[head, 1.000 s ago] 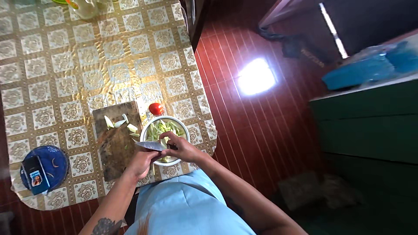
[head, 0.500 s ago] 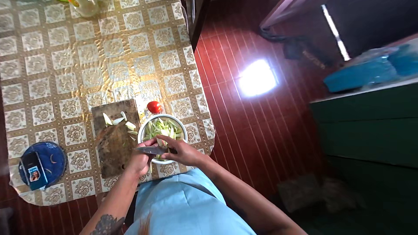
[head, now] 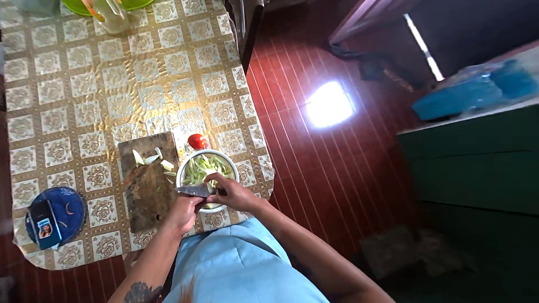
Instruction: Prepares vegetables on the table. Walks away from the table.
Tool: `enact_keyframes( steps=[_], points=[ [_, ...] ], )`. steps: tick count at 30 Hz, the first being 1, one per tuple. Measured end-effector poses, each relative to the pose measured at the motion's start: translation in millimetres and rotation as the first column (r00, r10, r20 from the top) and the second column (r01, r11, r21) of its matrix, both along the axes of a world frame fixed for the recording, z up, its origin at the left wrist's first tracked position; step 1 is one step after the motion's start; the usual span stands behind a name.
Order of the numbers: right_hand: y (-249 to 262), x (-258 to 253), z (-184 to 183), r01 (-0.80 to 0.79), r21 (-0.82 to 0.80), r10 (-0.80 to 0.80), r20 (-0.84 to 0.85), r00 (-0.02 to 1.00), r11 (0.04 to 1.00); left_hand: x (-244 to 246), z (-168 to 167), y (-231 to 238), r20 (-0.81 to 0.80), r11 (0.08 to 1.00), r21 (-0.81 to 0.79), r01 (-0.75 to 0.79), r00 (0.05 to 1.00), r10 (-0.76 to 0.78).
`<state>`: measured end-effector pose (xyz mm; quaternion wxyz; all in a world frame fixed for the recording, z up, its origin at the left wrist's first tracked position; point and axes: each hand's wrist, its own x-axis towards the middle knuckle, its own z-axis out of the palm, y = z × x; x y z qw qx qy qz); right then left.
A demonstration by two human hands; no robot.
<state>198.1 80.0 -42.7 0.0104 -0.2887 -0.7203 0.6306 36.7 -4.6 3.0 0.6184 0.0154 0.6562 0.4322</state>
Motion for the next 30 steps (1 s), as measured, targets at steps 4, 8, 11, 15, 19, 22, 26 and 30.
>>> enact_keyframes(
  steps=[4, 8, 11, 15, 19, 22, 26, 30],
  points=[
    [-1.7, -9.2, -4.3, 0.062, -0.111, -0.061, 0.017, 0.998, 0.992, -6.2, -3.9, -0.9, 0.062, 1.0, -0.025, 0.011, 0.998, -0.009],
    [-5.4, -19.3, -3.4, 0.171, -0.204, -0.133, 0.187, 0.973, 0.964, -18.4, -13.4, 0.7, -0.204, 0.94, 0.031, 0.339, 0.923, -0.327],
    [-6.2, -16.8, 11.6, 0.246, -0.262, -0.167, 0.291, 0.942, 0.933, -25.7, -33.3, 3.7, -0.651, 0.769, -0.118, 0.628, 0.536, -0.537],
    [-8.5, -13.8, 25.9, 0.403, -0.35, -0.294, 0.326, 0.899, 0.845, -14.1, -59.3, 5.9, -0.804, 0.601, -0.225, 0.767, 0.202, -0.559],
    [-9.7, -16.7, 28.8, 0.464, -0.271, -0.363, 0.349, 0.864, 0.844, 3.5, -85.0, 7.8, -0.87, 0.573, -0.295, 0.764, 0.033, -0.492],
    [-3.3, -17.5, 32.2, 0.381, -0.204, -0.314, 0.296, 0.902, 0.902, 1.5, -87.1, 6.8, -0.898, 0.679, -0.168, 0.715, 0.173, -0.404],
    [9.9, -17.7, 27.0, 0.112, -0.218, -0.067, 0.204, 0.977, 0.969, 17.5, -58.4, -15.4, -0.852, 0.866, 0.083, 0.493, 0.486, -0.195],
    [26.3, -17.6, 32.5, -0.125, -0.042, 0.127, 0.056, 0.99, 0.991, 66.7, -23.6, -12.5, -0.406, 0.93, 0.265, -0.255, 0.845, 0.347]
  ],
)
